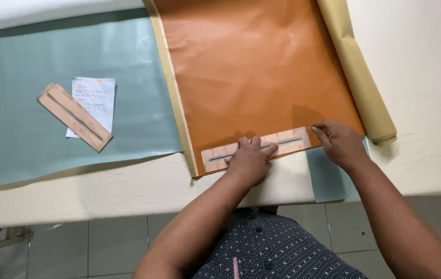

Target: The person uses a ruler and chalk to draw straight lines on a light green fabric roll, then switches to an orange fabric roll and continues marking lines with the same tools. The person repeatedly repositions the ruler and draws lines along its edge.

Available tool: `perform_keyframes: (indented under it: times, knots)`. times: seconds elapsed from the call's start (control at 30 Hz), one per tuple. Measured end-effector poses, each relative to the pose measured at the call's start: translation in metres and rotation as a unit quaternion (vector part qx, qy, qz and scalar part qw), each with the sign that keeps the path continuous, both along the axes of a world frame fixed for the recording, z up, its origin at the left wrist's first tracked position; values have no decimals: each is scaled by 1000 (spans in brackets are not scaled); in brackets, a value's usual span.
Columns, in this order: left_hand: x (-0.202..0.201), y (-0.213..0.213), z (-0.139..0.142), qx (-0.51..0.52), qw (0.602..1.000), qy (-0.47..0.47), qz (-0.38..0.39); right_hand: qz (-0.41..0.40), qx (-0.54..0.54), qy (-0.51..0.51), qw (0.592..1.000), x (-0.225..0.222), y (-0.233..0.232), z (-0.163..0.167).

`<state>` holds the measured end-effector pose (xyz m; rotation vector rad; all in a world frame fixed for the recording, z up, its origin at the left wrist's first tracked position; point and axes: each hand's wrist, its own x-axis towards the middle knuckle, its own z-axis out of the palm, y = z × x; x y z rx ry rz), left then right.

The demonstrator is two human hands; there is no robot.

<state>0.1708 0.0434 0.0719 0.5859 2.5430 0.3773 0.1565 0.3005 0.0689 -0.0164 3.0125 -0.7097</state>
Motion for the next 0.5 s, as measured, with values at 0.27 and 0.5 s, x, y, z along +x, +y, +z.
perform_keyframes:
  times: [0.27, 0.5]
  knots:
    - [-11, 3, -7, 0, 1000, -8, -21, -56, -31, -57, 996, 39, 9, 3]
    - [-20, 4, -10, -13, 997, -70, -13, -78, -12, -54, 995, 45, 2, 8]
